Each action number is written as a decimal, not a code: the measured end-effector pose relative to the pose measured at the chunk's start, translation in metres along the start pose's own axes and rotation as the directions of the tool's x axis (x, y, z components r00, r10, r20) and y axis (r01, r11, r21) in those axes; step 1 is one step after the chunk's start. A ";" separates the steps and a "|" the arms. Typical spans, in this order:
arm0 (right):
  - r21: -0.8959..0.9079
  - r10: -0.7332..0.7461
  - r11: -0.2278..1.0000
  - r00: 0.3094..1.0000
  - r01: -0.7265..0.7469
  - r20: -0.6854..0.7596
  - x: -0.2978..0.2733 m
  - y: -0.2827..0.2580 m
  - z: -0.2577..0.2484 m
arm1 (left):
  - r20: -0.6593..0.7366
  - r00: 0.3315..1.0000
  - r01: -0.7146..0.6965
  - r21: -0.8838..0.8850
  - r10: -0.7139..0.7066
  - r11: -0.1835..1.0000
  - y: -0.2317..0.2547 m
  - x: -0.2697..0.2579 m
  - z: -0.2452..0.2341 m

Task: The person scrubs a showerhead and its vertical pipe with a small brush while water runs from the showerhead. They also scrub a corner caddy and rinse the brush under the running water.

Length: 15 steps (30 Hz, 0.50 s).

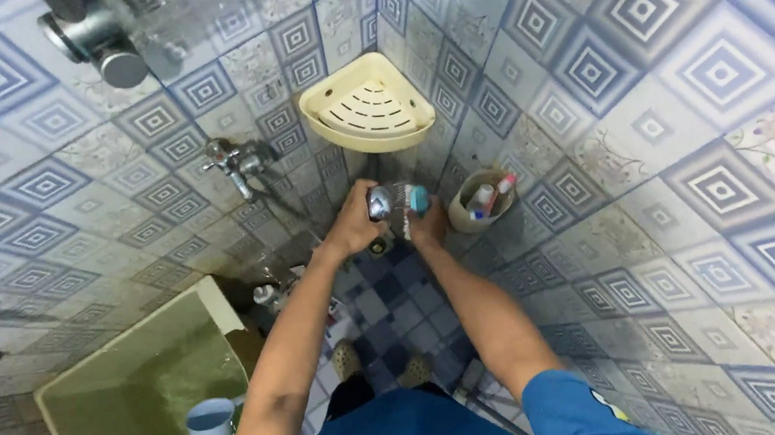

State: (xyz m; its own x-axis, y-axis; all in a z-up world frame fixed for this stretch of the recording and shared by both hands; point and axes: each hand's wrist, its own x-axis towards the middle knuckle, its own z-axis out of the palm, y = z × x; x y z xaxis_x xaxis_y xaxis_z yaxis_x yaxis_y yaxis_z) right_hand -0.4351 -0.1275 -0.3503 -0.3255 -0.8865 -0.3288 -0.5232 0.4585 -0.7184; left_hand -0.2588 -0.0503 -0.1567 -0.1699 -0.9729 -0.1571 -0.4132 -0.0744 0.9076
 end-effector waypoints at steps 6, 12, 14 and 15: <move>0.502 -0.018 0.863 0.992 -0.046 0.121 -0.011 -0.021 -0.010 | -0.083 0.996 0.006 -0.060 -0.011 0.998 0.002 -0.007 -0.001; 0.814 0.013 0.552 0.978 -0.182 0.210 -0.082 -0.086 -0.059 | -0.085 0.996 0.007 -0.001 -0.007 1.000 0.006 0.002 0.009; 0.805 0.001 0.565 0.976 -0.179 0.216 -0.076 -0.079 -0.058 | -0.071 0.997 -0.003 0.017 0.004 1.000 0.009 0.004 0.013; 0.796 -0.011 0.579 0.975 -0.176 0.224 -0.074 -0.076 -0.057 | -0.057 0.998 -0.012 0.034 0.014 0.999 0.011 0.005 0.014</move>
State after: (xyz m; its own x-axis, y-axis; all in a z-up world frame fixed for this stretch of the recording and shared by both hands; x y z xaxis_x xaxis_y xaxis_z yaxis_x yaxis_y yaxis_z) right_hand -0.4166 -0.0930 -0.2365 -0.1352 -0.8830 -0.4496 0.3813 0.3724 -0.8461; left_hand -0.2767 -0.0530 -0.1529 -0.1243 -0.9847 -0.1218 -0.4416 -0.0550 0.8955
